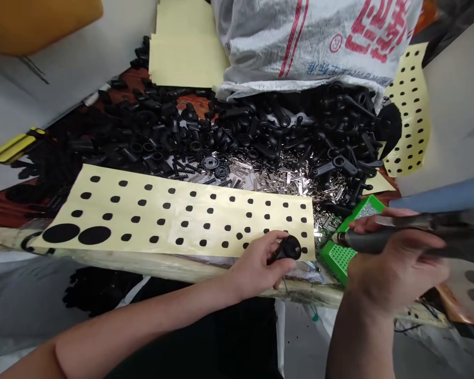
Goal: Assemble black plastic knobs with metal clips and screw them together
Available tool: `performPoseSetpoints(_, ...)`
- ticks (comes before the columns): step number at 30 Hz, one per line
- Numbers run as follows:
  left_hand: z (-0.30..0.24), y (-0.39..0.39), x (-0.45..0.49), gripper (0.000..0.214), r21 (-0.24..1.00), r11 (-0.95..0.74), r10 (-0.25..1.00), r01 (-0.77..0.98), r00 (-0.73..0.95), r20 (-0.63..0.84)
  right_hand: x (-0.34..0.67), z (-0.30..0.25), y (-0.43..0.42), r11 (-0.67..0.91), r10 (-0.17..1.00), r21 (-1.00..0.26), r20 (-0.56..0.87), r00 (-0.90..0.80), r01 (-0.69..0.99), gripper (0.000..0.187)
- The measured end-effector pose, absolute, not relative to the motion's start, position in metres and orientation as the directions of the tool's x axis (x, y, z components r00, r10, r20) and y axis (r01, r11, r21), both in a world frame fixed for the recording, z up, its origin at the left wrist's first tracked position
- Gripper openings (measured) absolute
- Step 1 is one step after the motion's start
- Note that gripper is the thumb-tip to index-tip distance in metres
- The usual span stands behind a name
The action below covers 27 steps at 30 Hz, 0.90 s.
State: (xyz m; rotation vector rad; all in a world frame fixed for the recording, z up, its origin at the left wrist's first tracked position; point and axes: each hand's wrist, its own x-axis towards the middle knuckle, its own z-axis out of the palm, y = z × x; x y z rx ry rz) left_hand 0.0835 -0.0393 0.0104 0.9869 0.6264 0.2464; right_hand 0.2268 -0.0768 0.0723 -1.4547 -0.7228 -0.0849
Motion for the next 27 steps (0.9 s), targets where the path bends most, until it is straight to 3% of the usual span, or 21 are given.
performPoseSetpoints(3,0.024,-0.038,0.074,0.052,0.832,0.552,0.454,0.058,0.816,-0.358,0.237,0.071,-0.096,-0.071,0.397,-0.824,0.493,0.774,0.562,0.041)
performPoseSetpoints(6,0.033,-0.037,0.064,0.054,0.831,0.556,0.487,0.032,0.798,-0.356,0.229,0.074,-0.123,-0.531,0.487,-0.571,0.399,0.777,0.626,0.045)
performPoseSetpoints(7,0.034,-0.037,0.062,0.054,0.831,0.556,0.506,0.022,0.784,-0.359,0.221,0.074,-0.13,-0.582,0.545,-0.504,0.34,0.766,0.638,0.046)
performPoseSetpoints(11,0.032,-0.039,0.053,0.055,0.853,0.521,0.582,-0.034,0.745,-0.326,0.176,0.062,-0.133,-0.287,0.755,-0.657,0.293,0.587,0.697,0.038)
performPoseSetpoints(14,0.03,-0.04,0.046,0.055,0.895,0.439,0.627,-0.081,0.741,-0.241,0.155,0.047,-0.117,-0.085,0.827,-0.626,0.389,0.405,0.775,0.028)
performPoseSetpoints(18,0.032,-0.04,0.036,0.049,0.902,0.428,0.629,-0.051,0.734,-0.256,0.152,0.037,-0.105,-0.006,0.866,-0.544,0.418,0.276,0.839,0.017)
performPoseSetpoints(27,0.029,-0.029,0.017,0.04,0.905,0.423,0.555,0.04,0.779,-0.294,0.156,0.037,-0.101,0.165,0.933,-0.505,0.359,0.033,0.847,0.028)
